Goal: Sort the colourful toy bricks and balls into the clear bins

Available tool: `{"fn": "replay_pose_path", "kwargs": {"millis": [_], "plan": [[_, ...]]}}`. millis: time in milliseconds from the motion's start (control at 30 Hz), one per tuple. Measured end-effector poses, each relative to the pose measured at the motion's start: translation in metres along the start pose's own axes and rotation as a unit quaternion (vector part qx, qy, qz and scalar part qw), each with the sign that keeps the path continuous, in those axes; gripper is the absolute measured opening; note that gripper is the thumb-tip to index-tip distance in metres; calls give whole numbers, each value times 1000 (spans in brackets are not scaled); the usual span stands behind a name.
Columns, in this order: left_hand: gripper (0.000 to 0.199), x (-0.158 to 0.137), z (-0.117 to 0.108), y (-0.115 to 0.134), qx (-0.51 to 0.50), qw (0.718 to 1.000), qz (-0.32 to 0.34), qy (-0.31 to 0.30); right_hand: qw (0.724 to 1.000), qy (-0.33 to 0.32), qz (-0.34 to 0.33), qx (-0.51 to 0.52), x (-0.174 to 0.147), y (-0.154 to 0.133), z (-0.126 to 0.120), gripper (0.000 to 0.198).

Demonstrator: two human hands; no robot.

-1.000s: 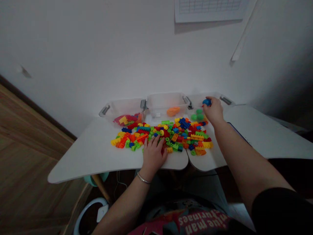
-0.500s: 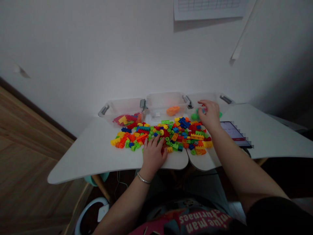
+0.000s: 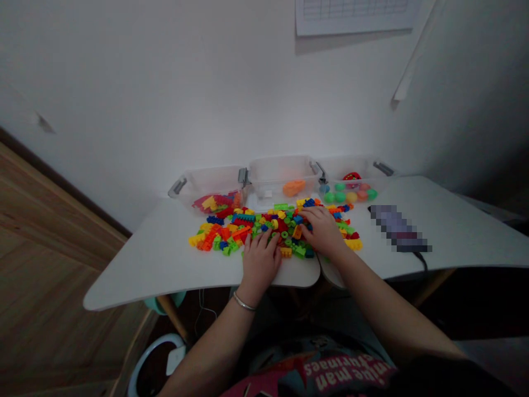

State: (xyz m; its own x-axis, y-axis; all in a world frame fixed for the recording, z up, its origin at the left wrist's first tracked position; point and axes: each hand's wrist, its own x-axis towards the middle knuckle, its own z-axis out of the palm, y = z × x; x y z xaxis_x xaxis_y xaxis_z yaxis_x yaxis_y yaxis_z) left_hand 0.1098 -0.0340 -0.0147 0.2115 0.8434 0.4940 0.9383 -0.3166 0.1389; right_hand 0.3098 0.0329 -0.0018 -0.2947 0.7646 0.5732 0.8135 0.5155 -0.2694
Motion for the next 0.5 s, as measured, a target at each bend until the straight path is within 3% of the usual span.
{"fn": "replay_pose_path", "kwargs": {"millis": [267, 500], "plan": [[36, -1, 1, 0, 7, 1000, 5, 0, 1000, -7, -5, -9, 6, -11, 6, 30], [35, -1, 1, 1, -2, 1000, -2, 6, 997, -46, -1, -57, 41, -11, 18, 37]]}}
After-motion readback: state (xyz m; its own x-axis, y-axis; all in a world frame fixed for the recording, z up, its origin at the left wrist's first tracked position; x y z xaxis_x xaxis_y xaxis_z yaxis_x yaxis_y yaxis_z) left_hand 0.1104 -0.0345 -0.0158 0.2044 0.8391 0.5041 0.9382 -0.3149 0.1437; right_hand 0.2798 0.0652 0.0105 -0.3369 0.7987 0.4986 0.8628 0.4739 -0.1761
